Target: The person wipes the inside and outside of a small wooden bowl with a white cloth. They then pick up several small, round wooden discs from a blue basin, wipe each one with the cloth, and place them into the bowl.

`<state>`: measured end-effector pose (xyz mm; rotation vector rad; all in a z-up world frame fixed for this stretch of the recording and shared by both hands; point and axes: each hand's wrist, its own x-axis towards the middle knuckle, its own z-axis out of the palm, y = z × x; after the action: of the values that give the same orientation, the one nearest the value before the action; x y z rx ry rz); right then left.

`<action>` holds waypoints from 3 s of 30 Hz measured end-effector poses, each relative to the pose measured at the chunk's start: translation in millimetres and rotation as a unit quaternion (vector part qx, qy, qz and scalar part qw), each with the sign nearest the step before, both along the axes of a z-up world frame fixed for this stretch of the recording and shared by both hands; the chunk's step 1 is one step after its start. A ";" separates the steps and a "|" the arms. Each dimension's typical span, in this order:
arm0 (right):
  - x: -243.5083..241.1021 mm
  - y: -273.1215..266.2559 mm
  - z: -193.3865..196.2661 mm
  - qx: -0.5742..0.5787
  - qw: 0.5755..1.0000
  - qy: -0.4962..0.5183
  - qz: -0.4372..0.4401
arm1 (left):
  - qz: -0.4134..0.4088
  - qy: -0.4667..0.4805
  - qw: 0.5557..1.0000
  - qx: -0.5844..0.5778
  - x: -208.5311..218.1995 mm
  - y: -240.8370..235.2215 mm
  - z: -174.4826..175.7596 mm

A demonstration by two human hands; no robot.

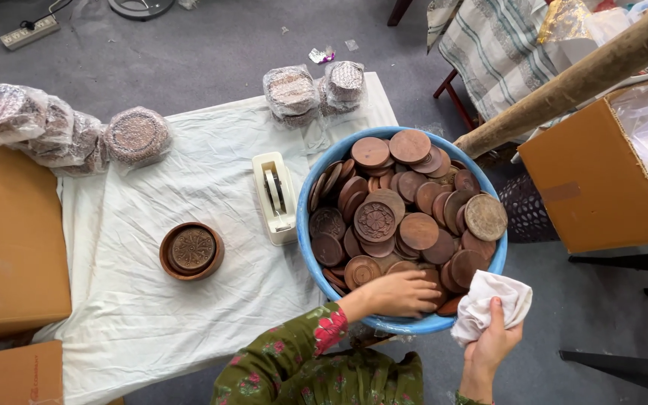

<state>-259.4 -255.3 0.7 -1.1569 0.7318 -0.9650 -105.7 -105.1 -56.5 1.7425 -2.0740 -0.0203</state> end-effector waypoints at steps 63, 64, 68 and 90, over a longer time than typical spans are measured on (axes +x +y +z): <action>100.9 138.6 11.5 0.016 0.972 0.061 0.226 | 0.230 0.738 0.617 -0.147 20.0 170.3 58.9; 102.4 139.5 5.7 0.017 0.971 0.060 0.232 | 0.235 0.737 0.616 -0.151 20.9 178.6 52.1; 112.0 135.3 -5.8 -0.014 0.981 0.042 0.187 | 0.323 0.784 0.495 -0.191 34.3 219.1 46.2; 140.9 301.9 -60.0 0.049 0.951 0.139 0.271 | 0.517 0.653 0.484 -0.267 36.4 391.0 8.9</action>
<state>-118.4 46.6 -59.3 -1.3264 0.6228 -0.3049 -69.3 285.9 -47.6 1.3664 0.2207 -0.2244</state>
